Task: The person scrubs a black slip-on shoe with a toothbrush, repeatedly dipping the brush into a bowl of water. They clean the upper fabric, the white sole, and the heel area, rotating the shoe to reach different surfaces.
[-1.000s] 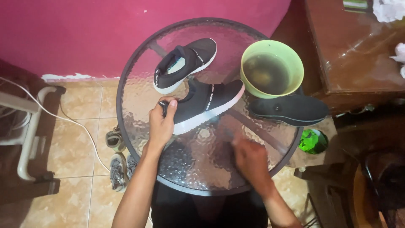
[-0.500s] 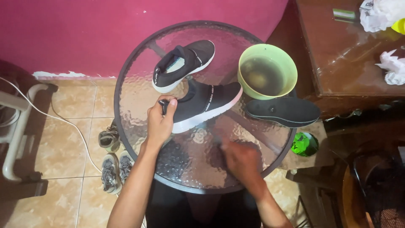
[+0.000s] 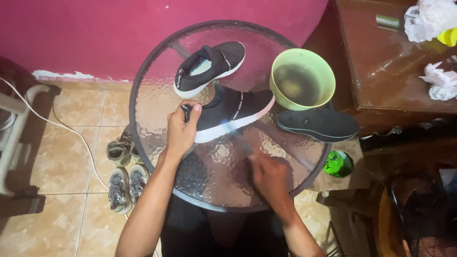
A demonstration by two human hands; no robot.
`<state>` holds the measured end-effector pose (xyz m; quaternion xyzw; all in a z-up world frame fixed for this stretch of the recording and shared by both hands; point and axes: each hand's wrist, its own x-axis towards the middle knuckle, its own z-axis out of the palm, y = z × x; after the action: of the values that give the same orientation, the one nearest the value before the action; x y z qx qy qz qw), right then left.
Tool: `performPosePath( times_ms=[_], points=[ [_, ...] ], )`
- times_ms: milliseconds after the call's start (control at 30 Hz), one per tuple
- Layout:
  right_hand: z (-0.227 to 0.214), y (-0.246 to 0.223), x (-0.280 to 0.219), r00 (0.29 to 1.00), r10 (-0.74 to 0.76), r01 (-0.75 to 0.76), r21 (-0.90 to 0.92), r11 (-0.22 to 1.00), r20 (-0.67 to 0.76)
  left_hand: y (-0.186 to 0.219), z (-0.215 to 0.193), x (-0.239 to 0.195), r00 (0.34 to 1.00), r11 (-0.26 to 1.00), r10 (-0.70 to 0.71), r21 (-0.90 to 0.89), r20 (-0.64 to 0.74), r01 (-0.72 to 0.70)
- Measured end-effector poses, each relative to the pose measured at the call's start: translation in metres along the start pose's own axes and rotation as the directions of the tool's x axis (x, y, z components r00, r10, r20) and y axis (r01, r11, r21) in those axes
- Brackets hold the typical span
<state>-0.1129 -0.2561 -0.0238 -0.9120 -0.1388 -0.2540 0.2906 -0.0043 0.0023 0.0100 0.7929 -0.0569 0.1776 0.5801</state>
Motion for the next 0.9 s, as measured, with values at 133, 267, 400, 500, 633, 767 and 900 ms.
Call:
performPosePath(
  times_ms=[133,267,400,500,633,767,900],
  points=[
    [-0.004,-0.018,0.008,0.993,-0.09,0.092,-0.024,0.995,0.079,-0.002,0.001,0.0,1.0,1.0,0.026,0.003,-0.005,-0.026],
    [-0.004,-0.001,0.001,0.999,-0.04,0.04,-0.088,0.995,0.005,-0.006,0.0,0.0,0.999,0.999,0.03,0.012,0.015,-0.031],
    [0.0,-0.026,0.002,0.983,-0.054,0.062,-0.041,0.997,0.174,0.002,-0.003,0.0,0.999,0.999,0.033,-0.001,0.022,-0.033],
    [-0.008,-0.019,0.012,0.991,0.066,-0.062,-0.037,0.997,0.113,0.0,-0.003,-0.001,0.999,0.999,0.031,0.01,0.014,-0.032],
    [-0.003,-0.019,0.002,0.973,-0.005,0.014,-0.038,0.999,0.229,-0.005,-0.004,0.0,1.0,1.0,0.028,0.012,0.001,-0.028],
    [-0.007,-0.008,0.003,0.999,0.033,-0.035,0.061,0.998,0.021,-0.001,-0.003,0.0,0.999,0.999,0.045,0.012,0.0,-0.045],
    [-0.017,-0.043,0.016,0.989,-0.113,0.115,-0.022,0.993,0.095,-0.004,-0.002,-0.001,0.999,0.999,0.044,0.007,-0.003,-0.044]
  ],
)
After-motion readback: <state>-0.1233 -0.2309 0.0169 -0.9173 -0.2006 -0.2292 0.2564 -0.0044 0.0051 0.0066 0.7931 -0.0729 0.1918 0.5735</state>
